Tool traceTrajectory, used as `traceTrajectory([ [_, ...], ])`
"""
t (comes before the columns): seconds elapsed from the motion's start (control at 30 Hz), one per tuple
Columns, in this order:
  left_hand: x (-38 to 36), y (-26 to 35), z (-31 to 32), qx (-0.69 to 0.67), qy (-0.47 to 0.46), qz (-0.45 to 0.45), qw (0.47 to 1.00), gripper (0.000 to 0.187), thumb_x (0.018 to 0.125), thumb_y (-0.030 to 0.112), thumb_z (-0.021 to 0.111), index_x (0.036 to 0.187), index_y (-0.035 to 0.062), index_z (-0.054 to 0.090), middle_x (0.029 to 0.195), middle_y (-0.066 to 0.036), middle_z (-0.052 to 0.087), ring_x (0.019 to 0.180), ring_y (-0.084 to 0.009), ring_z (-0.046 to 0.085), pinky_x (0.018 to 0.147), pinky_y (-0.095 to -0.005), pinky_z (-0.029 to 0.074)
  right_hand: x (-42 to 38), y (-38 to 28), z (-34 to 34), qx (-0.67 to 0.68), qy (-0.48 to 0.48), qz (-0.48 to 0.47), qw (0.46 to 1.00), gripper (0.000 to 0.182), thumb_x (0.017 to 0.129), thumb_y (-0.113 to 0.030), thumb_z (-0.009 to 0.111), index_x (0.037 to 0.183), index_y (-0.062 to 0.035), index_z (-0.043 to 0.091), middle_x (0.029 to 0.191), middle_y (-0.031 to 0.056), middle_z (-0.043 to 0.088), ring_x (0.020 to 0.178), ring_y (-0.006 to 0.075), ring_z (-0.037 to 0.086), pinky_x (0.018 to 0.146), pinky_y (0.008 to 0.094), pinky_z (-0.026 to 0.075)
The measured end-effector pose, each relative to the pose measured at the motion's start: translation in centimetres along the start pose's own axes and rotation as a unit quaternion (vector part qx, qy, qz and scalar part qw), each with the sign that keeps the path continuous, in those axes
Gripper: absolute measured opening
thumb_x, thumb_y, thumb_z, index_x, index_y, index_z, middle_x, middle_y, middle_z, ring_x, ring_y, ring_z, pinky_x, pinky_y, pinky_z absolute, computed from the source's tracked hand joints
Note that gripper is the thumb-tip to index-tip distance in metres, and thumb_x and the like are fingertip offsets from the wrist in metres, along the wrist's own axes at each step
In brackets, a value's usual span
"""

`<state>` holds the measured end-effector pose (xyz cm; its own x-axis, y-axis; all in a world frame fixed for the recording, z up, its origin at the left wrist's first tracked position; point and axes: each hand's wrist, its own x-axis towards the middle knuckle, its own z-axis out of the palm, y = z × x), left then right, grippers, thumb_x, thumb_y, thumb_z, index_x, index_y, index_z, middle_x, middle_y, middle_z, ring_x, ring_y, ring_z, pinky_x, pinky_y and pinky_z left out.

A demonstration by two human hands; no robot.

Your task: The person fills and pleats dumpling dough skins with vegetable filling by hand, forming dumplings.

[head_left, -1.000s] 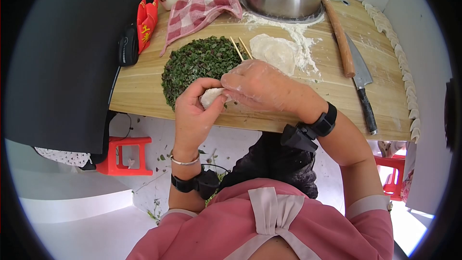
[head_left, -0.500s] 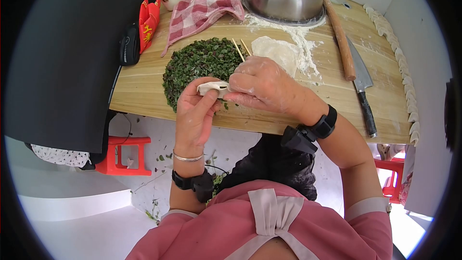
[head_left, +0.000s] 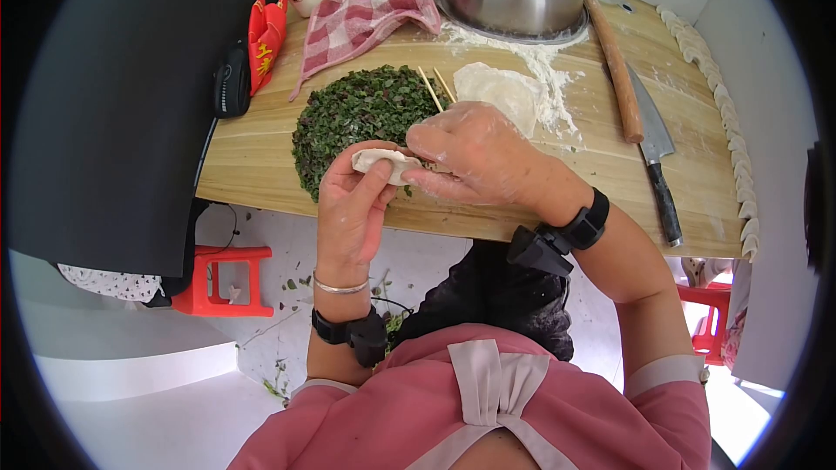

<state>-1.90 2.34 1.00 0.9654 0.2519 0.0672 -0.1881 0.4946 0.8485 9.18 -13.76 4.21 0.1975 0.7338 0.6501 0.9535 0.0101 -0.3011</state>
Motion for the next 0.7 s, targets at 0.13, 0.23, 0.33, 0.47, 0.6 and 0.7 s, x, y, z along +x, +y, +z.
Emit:
traceTrajectory([
  [0.13, 0.0, 0.0, 0.3, -0.005, 0.004, 0.018, 1.0, 0.02, 0.089, 0.003, 0.06, 0.109, 0.0014, 0.059, 0.101, -0.005, 0.062, 0.082, -0.007, 0.056, 0.063, -0.018, 0.043, -0.1, 0.2, 0.7, -0.026, 0.026, -0.009, 0.999, 0.02, 0.081, -0.021, 0.063, 0.078, -0.0055, 0.051, 0.063, 0.0124, 0.056, 0.059, 0.0342, 0.059, 0.053, 0.0436, 0.047],
  [0.23, 0.0, -0.1, 0.4, 0.001, 0.013, 0.024, 1.0, 0.021, 0.09, 0.006, 0.06, 0.111, 0.0016, 0.058, 0.105, -0.006, 0.062, 0.088, -0.009, 0.058, 0.068, -0.0208, 0.046, -0.2, 0.4, 1.2, -0.056, 0.025, -0.01, 0.998, 0.018, 0.082, -0.018, 0.061, 0.077, -0.0048, 0.05, 0.063, 0.0131, 0.057, 0.057, 0.0345, 0.06, 0.052, 0.0431, 0.047],
  [0.33, 0.1, -0.1, 2.0, -0.023, 0.001, 0.025, 0.999, 0.024, 0.092, 0.01, 0.058, 0.115, 0.0022, 0.055, 0.109, -0.006, 0.061, 0.093, -0.0117, 0.059, 0.075, -0.0251, 0.048, -0.1, -0.1, 1.2, -0.043, 0.039, 0.007, 0.998, 0.016, 0.083, -0.016, 0.058, 0.077, -0.0043, 0.049, 0.062, 0.014, 0.057, 0.058, 0.0349, 0.06, 0.053, 0.0425, 0.048],
  [0.47, -0.1, -1.5, 2.0, -0.021, 0.027, 0.032, 0.999, 0.027, 0.094, 0.013, 0.056, 0.119, 0.0027, 0.053, 0.112, -0.006, 0.06, 0.097, -0.0138, 0.059, 0.081, -0.0286, 0.049, -0.1, 0.0, 1.0, -0.023, 0.016, 0.026, 0.999, 0.016, 0.085, -0.017, 0.056, 0.078, -0.0037, 0.05, 0.062, 0.0148, 0.057, 0.059, 0.0353, 0.06, 0.053, 0.0424, 0.048],
  [0.6, -0.1, -1.5, 0.8, 0.017, 0.013, 0.04, 0.999, 0.028, 0.095, 0.013, 0.055, 0.121, 0.0025, 0.052, 0.11, -0.005, 0.061, 0.094, -0.0122, 0.059, 0.079, -0.0266, 0.048, -0.1, 0.3, -0.2, 0.055, -0.07, 0.068, 0.994, 0.023, 0.086, -0.021, 0.06, 0.079, -0.0032, 0.049, 0.061, 0.0159, 0.05, 0.06, 0.0379, 0.054, 0.053, 0.0434, 0.041],
  [0.7, -0.3, -1.4, 0.7, 0.064, -0.009, 0.029, 0.997, 0.027, 0.095, 0.013, 0.055, 0.12, 0.0022, 0.053, 0.108, -0.004, 0.062, 0.091, -0.0105, 0.059, 0.078, -0.0248, 0.048, 0.1, -0.2, -0.7, 0.092, -0.082, 0.108, 0.987, 0.027, 0.088, -0.027, 0.058, 0.079, -0.0027, 0.049, 0.061, 0.0171, 0.049, 0.06, 0.0389, 0.053, 0.053, 0.0432, 0.039],
])
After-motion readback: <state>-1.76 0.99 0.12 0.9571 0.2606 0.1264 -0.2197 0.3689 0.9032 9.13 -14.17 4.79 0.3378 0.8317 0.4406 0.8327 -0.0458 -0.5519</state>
